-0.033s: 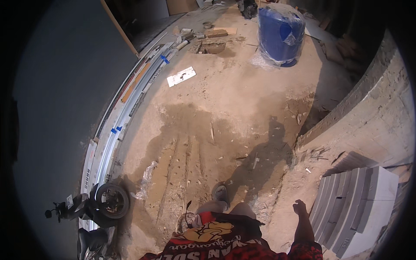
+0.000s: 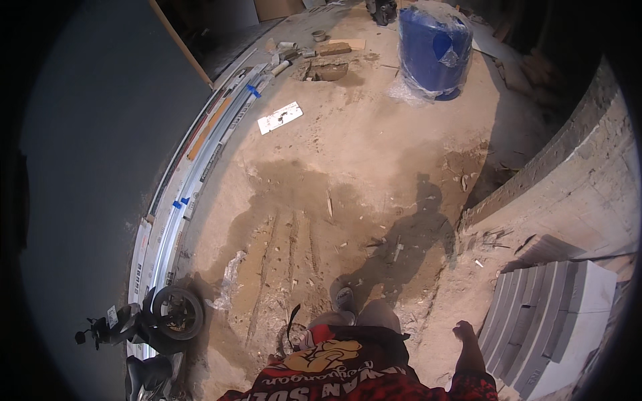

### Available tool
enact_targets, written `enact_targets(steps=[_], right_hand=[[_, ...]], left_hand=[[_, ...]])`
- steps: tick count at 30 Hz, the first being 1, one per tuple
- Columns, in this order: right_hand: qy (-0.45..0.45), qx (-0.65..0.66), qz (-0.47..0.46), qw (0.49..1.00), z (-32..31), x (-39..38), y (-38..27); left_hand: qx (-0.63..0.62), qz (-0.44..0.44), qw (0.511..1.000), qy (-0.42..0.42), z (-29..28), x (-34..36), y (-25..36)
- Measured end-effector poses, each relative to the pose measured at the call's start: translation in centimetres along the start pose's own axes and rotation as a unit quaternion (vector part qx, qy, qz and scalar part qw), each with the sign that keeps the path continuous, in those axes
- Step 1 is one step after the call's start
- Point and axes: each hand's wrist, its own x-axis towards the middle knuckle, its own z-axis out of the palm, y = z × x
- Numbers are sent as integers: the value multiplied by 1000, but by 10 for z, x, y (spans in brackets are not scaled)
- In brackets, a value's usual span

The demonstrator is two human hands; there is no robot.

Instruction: The person mixes cement with a shovel on the ground, then uses a trowel to apply the mixture inside a hole in the floor and inserts a section of PVC pipe.

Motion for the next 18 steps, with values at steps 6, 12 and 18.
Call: enact_targets(steps=[6,12,18], right_hand=[[-144,403,247,869,-17,6,-111],[-152,363,194,899,-213,239,-235],[154,299,-141,931,-593,421,-583]], left_hand=[[-545,-222,798,127,85,111,210],[-574,-227,782,89,196,240,375],[-530,-195,825,25,239,293,578]])
